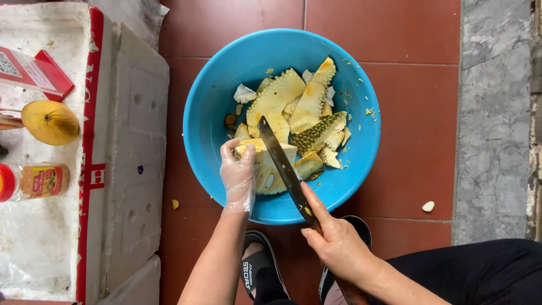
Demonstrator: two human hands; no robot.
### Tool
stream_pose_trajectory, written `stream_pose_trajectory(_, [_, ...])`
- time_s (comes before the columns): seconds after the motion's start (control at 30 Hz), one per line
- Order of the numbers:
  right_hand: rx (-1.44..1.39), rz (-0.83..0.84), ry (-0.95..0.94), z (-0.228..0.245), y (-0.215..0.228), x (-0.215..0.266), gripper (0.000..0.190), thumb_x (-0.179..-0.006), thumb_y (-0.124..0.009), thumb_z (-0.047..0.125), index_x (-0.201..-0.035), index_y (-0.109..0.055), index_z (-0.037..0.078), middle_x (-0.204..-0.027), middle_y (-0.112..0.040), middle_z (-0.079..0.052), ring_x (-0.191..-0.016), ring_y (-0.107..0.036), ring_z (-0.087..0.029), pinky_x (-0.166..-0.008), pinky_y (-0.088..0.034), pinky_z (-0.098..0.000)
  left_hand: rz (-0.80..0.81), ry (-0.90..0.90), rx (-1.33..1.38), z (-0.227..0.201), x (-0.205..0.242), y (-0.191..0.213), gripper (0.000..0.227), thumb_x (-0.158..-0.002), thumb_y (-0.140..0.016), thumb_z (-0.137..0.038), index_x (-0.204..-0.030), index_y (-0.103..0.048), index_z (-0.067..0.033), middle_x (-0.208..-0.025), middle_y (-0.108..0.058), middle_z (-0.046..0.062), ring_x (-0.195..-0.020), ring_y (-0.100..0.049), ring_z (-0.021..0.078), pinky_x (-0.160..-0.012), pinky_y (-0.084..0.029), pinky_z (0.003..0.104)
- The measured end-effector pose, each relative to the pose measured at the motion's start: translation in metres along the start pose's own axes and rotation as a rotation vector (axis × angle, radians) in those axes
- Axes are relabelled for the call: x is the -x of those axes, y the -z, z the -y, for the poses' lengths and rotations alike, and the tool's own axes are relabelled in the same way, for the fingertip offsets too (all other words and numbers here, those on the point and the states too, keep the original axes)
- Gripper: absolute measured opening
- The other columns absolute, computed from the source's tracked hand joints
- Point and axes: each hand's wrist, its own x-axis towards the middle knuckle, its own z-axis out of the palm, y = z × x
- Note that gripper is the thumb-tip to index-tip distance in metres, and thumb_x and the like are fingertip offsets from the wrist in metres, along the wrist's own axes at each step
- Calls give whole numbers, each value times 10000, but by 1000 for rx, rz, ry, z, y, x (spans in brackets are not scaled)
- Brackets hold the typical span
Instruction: Peeling and cutting a jackfruit using a large knife in a processing area
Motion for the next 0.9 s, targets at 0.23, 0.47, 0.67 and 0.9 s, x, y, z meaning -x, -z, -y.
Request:
stream_pose_trajectory(0.23, [8,25,17,9,-12,1,927,-924,-587,271,-1687,-100,468,-680,-666,-62,-751,-696,-362,-777,-493,-426,-17,-29,-7,2,-1,-1,395,-858,-658,-419,-1196,-556,-244,-1104,-714,67,-869,-698,189,-724,-585,329])
stream_pose_trajectory(0.47, [106,60,6,24,-17,-8,915,-942,-509,273,-1704,-25,426,-828,-717,-267,-835,-645,-521,-780,-455,-520,-41,-63,-56,-2,2,-4,499,-839,-649,-426,-1281,-542,-220,-1265,-698,69,-1050,-694,241,-902,-515,369])
stream_pose_trajectory(0.67, [138,46,78,27,-12,-8,907,-938,-473,213,-1710,-28,384,-847,-703,-314,-780,-608,-569,-717,-419,-564,-64,-83,-163,-1,-2,-6,585,-848,-601,-474,-1380,-514,-246,-1324,-645,83,-1088,-665,297,-914,-472,419])
stream_pose_trajectory(0.9, [148,107,53,54,7,-16,868,-975,-441,162,-1713,-22,343,-980,-708,-297,-899,-657,-533,-801,-491,-569,9,-60,-185,-11,-1,-9,636,-874,-577,-501,-1475,-452,-334,-1350,-639,150,-1205,-609,399,-1014,-473,489])
